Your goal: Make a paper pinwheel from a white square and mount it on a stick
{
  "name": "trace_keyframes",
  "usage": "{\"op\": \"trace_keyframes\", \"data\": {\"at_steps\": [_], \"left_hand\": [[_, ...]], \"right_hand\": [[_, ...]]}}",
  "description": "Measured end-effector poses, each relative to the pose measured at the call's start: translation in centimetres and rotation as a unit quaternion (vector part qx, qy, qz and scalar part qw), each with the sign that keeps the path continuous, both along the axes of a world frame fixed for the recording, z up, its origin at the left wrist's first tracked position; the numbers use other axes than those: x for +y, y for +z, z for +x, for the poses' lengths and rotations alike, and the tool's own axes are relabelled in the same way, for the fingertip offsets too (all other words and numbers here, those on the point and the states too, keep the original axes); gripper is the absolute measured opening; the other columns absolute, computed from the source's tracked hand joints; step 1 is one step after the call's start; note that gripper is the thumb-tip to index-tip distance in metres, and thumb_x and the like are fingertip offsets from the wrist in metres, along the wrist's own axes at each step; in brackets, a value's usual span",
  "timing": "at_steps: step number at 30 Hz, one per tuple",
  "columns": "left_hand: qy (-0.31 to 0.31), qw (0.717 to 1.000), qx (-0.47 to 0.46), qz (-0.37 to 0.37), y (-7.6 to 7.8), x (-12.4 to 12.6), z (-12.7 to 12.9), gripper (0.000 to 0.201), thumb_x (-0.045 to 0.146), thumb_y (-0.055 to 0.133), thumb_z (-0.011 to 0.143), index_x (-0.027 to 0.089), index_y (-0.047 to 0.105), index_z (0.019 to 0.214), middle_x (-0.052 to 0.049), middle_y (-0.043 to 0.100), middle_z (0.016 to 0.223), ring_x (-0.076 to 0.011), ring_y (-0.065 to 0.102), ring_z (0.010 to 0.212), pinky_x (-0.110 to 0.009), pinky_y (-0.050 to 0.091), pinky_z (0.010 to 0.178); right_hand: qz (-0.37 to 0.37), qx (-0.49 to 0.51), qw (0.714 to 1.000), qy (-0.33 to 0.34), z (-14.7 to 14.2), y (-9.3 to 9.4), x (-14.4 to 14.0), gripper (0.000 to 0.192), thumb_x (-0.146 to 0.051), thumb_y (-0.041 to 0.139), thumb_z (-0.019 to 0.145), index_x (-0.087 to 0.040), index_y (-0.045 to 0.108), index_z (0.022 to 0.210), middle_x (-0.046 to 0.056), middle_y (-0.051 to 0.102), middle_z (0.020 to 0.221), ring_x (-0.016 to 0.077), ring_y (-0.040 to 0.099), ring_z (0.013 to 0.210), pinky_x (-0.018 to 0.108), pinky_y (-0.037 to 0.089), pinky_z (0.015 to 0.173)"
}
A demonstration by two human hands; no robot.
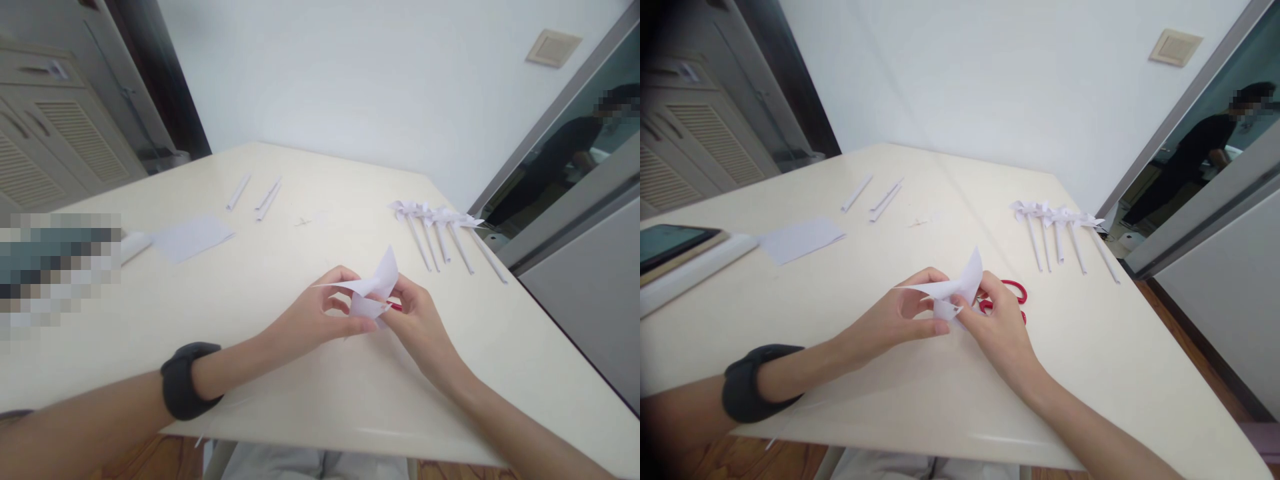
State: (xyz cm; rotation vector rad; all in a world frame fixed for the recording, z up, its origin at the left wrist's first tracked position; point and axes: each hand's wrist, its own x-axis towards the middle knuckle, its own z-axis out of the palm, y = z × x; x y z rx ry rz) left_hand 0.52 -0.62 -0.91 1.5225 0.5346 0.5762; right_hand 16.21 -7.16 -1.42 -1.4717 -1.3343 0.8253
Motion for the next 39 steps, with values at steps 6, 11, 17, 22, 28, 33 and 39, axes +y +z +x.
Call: {"op": "trace_keyframes", "data": {"at_steps": [6,11,17,22,28,33,39], "left_hand": [[-0.013,0.999,-0.005,-0.039,0.0,0.2,-0.4,0.026,0.02,0.07,0.075,0.019,0.055,0.096,-0.002,0.059,0.1,-0.0166,0.057,0.093,-0.028,0.044,0.081],[-0.01,0.998,-0.039,-0.038,0.0,0.5,-0.2,0.02,0.016,0.067,0.074,0.018,0.06,0.093,-0.005,0.059,0.103,-0.0207,0.055,0.103,-0.03,0.045,0.086],[0.019,0.998,-0.054,-0.03,-0.6,0.3,-0.1,0.024,0.024,0.064,0.08,0.02,0.062,0.104,-0.005,0.063,0.107,-0.0208,0.056,0.103,-0.033,0.044,0.088],[0.042,0.998,-0.036,-0.028,-1.0,0.2,-0.1,0.029,0.031,0.061,0.082,0.021,0.061,0.109,-0.005,0.065,0.105,-0.0205,0.059,0.095,-0.033,0.044,0.085],[0.052,0.997,-0.044,-0.032,-0.7,0.3,0.0,0.027,0.027,0.064,0.08,0.019,0.063,0.106,-0.006,0.067,0.108,-0.0216,0.059,0.103,-0.032,0.044,0.089],[0.06,0.998,-0.02,-0.027,-0.6,0.4,-0.1,0.026,0.029,0.064,0.079,0.02,0.065,0.103,-0.006,0.068,0.104,-0.0214,0.061,0.096,-0.034,0.045,0.086],[0.088,0.996,-0.008,-0.018,-0.7,0.4,-0.1,0.024,0.033,0.067,0.076,0.019,0.067,0.095,-0.006,0.07,0.098,-0.0234,0.063,0.093,-0.034,0.046,0.082]], "right_hand": [[-0.022,-0.022,1.0,0.004,-0.4,1.2,-0.3,0.006,-0.024,0.057,0.08,-0.02,0.053,0.08,0.002,0.059,0.084,0.02,0.057,0.086,0.034,0.044,0.081],[-0.015,-0.029,0.999,-0.004,-0.3,0.9,-0.1,0.003,-0.023,0.054,0.081,-0.02,0.054,0.08,0.003,0.06,0.086,0.0213,0.057,0.089,0.035,0.046,0.081],[0.015,-0.026,0.999,-0.012,0.0,0.0,-0.1,0.007,-0.027,0.056,0.082,-0.021,0.057,0.086,0.002,0.06,0.088,0.0218,0.058,0.09,0.035,0.047,0.077],[0.016,-0.023,1.0,-0.012,0.0,-0.1,-0.2,0.008,-0.028,0.057,0.083,-0.021,0.057,0.085,0.002,0.06,0.088,0.0217,0.058,0.091,0.035,0.048,0.077],[0.014,-0.02,1.0,-0.007,0.0,0.1,-0.2,0.01,-0.027,0.056,0.083,-0.02,0.059,0.09,0.004,0.061,0.089,0.0221,0.058,0.093,0.033,0.049,0.076],[0.018,-0.019,1.0,-0.008,0.0,0.0,-0.1,0.017,-0.027,0.057,0.083,-0.02,0.061,0.098,0.004,0.062,0.09,0.0223,0.059,0.091,0.034,0.049,0.076],[0.021,-0.02,1.0,-0.006,0.1,0.0,-0.1,0.014,-0.028,0.057,0.083,-0.02,0.061,0.095,0.004,0.063,0.091,0.0226,0.059,0.092,0.034,0.049,0.077]]}}
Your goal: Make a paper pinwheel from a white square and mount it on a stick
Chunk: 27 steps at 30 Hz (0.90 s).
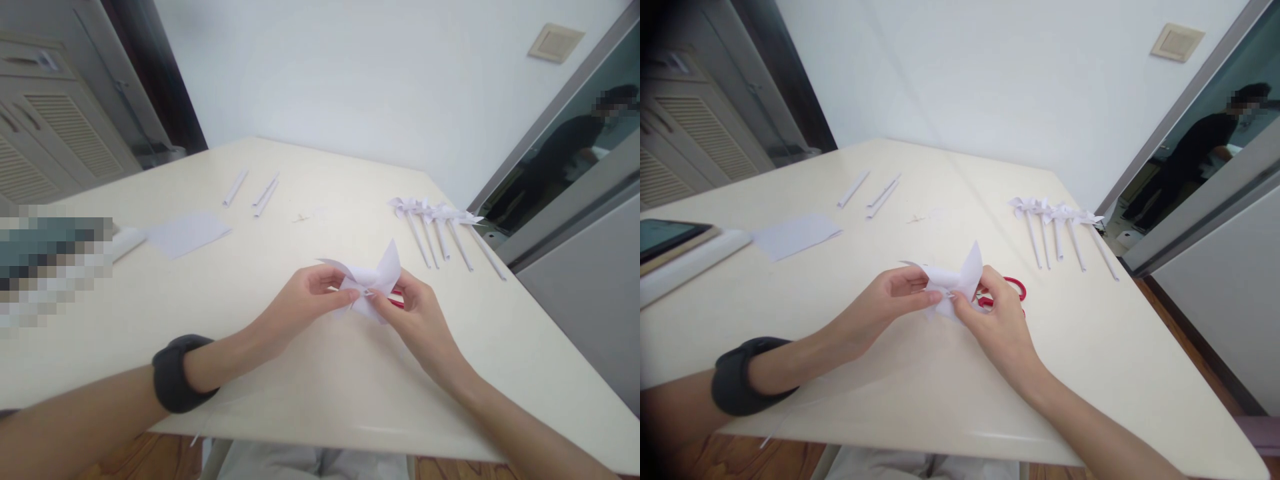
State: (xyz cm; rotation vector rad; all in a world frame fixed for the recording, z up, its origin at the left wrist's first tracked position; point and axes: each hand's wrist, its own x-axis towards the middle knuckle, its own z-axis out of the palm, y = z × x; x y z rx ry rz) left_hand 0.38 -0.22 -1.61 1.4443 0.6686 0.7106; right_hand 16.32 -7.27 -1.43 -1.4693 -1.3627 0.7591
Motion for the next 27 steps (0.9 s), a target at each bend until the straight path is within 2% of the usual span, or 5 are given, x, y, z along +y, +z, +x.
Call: {"op": "trace_keyframes", "data": {"at_steps": [2,10,23,27], "left_hand": [[0.002,1.0,0.004,0.003,-0.07,0.08,-0.03,0.022,0.033,0.067,0.076,0.019,0.067,0.092,-0.005,0.07,0.096,-0.0231,0.063,0.09,-0.034,0.047,0.081],[-0.012,1.0,0.018,0.013,-0.06,0.29,-0.12,0.018,0.034,0.067,0.076,0.02,0.068,0.086,-0.003,0.07,0.09,-0.0222,0.064,0.087,-0.032,0.047,0.079],[-0.004,1.0,0.021,-0.01,-0.08,0.39,-0.19,0.012,0.029,0.068,0.075,0.02,0.069,0.083,-0.003,0.071,0.091,-0.0219,0.065,0.088,-0.03,0.047,0.076],[-0.009,1.0,0.023,-0.017,-0.07,0.47,-0.26,0.015,0.031,0.069,0.074,0.02,0.07,0.082,-0.004,0.071,0.09,-0.0239,0.065,0.089,-0.032,0.048,0.079]], "right_hand": [[0.003,0.0,1.0,-0.005,0.04,-0.1,-0.01,0.012,-0.028,0.058,0.082,-0.02,0.061,0.092,0.004,0.063,0.09,0.0225,0.059,0.091,0.034,0.049,0.076],[0.001,-0.015,1.0,-0.001,0.06,-0.13,0.06,0.021,-0.026,0.058,0.083,-0.021,0.063,0.103,0.004,0.064,0.091,0.0223,0.059,0.09,0.034,0.049,0.076],[0.005,-0.005,1.0,0.005,0.01,-0.26,-0.06,0.02,-0.026,0.059,0.083,-0.021,0.063,0.103,0.003,0.063,0.091,0.0219,0.059,0.091,0.034,0.048,0.076],[0.003,-0.01,1.0,0.002,0.09,-0.24,0.06,0.022,-0.027,0.059,0.083,-0.021,0.062,0.104,0.004,0.063,0.091,0.0224,0.059,0.092,0.035,0.049,0.075]]}}
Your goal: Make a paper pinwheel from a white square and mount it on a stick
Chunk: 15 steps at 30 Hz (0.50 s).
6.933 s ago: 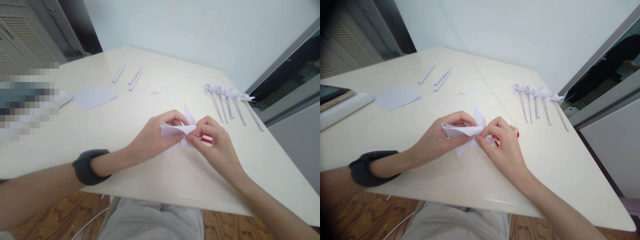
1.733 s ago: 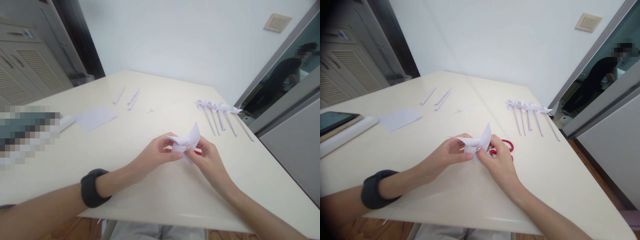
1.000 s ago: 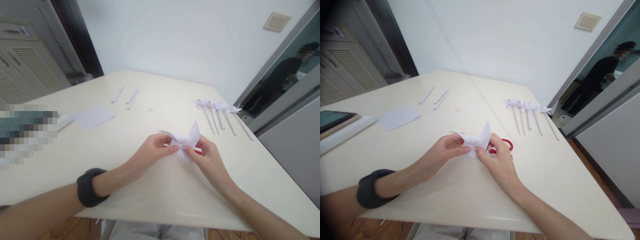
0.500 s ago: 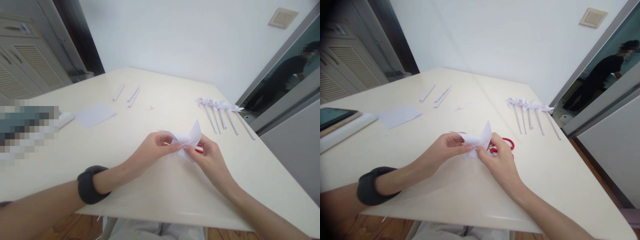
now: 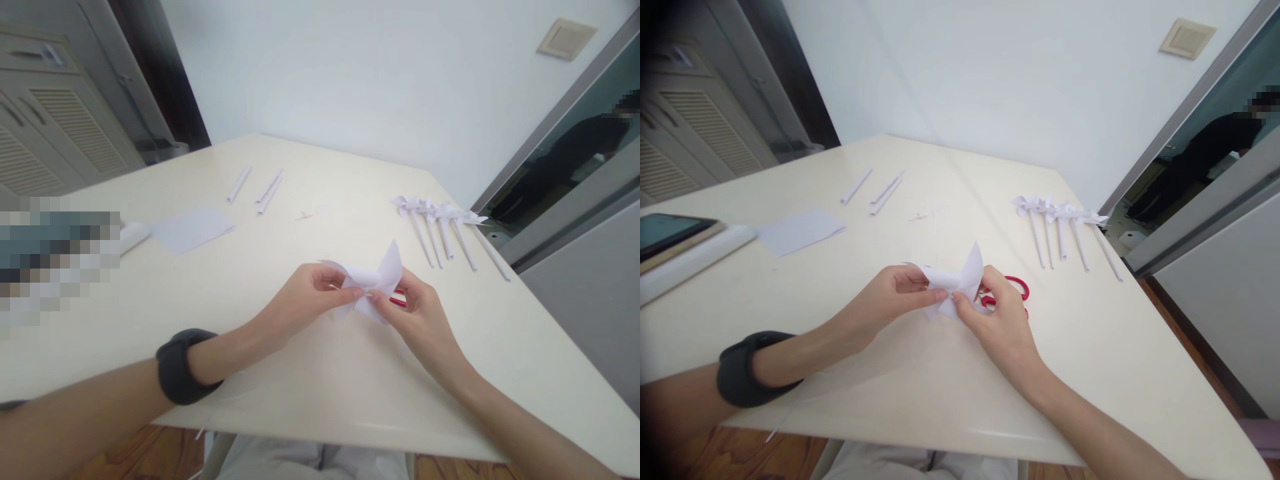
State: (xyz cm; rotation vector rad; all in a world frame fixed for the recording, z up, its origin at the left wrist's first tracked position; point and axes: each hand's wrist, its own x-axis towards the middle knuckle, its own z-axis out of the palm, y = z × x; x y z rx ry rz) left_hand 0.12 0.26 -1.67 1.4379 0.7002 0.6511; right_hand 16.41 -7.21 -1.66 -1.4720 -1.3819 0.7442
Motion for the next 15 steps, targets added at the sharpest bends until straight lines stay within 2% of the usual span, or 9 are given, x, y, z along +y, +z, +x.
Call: {"op": "trace_keyframes", "data": {"at_steps": [9,15], "left_hand": [[-0.006,1.0,0.012,-0.012,-0.22,0.08,-0.04,0.019,0.033,0.068,0.074,0.018,0.068,0.085,-0.005,0.071,0.09,-0.0256,0.065,0.091,-0.035,0.047,0.083],[-0.022,0.999,0.038,-0.023,0.45,0.05,0.01,0.027,0.036,0.066,0.075,0.014,0.066,0.09,-0.008,0.07,0.094,-0.0249,0.064,0.093,-0.034,0.046,0.084]], "right_hand": [[0.001,-0.017,1.0,-0.003,0.02,-0.04,0.0,0.023,-0.025,0.059,0.083,-0.021,0.062,0.106,0.005,0.064,0.095,0.0224,0.061,0.091,0.036,0.05,0.075],[0.005,-0.025,1.0,-0.003,0.06,-0.16,0.08,0.022,-0.024,0.06,0.082,-0.021,0.062,0.103,0.003,0.065,0.093,0.0223,0.061,0.09,0.036,0.05,0.074]]}}
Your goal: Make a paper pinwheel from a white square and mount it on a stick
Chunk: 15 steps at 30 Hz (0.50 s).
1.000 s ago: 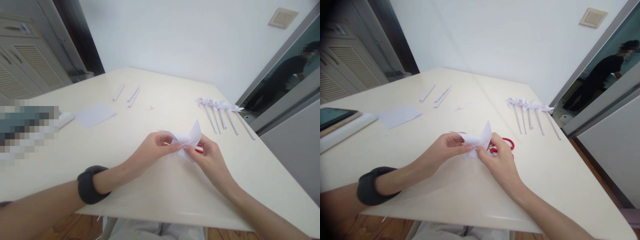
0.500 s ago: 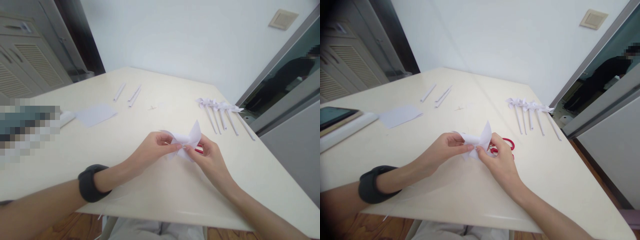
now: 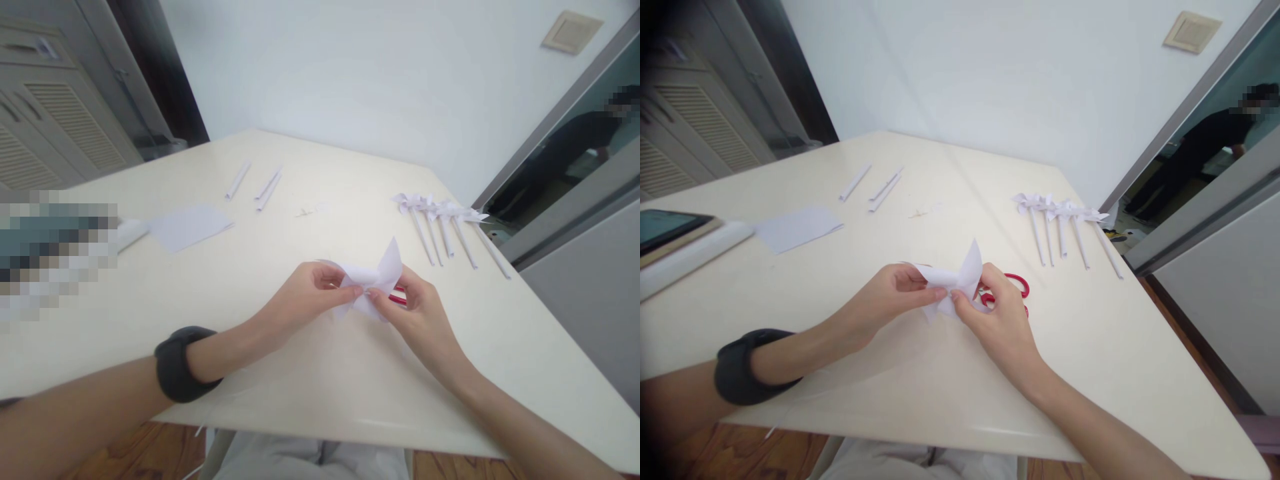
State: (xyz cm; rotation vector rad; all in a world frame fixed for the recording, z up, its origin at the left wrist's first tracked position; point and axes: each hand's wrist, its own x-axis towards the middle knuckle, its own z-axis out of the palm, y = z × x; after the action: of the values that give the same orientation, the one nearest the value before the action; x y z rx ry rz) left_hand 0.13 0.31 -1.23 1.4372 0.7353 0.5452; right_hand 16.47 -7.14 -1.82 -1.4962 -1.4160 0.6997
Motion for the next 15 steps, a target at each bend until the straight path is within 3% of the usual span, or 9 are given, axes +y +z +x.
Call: {"op": "trace_keyframes", "data": {"at_steps": [11,15], "left_hand": [[-0.005,1.0,-0.017,0.013,-0.49,-0.03,-0.06,0.022,0.03,0.065,0.077,0.018,0.067,0.095,-0.004,0.069,0.091,-0.0207,0.063,0.086,-0.033,0.047,0.079],[-0.01,0.999,-0.017,0.035,-0.76,0.05,-0.02,0.021,0.033,0.063,0.079,0.017,0.067,0.092,-0.003,0.066,0.087,-0.0184,0.061,0.081,-0.034,0.047,0.081]], "right_hand": [[0.002,0.002,0.998,0.059,-0.11,0.32,-0.09,0.019,-0.027,0.052,0.087,-0.019,0.061,0.101,0.005,0.064,0.103,0.0221,0.059,0.098,0.036,0.047,0.083],[0.005,-0.022,0.999,0.039,-0.17,0.25,0.09,0.021,-0.023,0.057,0.083,-0.02,0.063,0.103,0.003,0.065,0.106,0.0214,0.059,0.102,0.033,0.046,0.085]]}}
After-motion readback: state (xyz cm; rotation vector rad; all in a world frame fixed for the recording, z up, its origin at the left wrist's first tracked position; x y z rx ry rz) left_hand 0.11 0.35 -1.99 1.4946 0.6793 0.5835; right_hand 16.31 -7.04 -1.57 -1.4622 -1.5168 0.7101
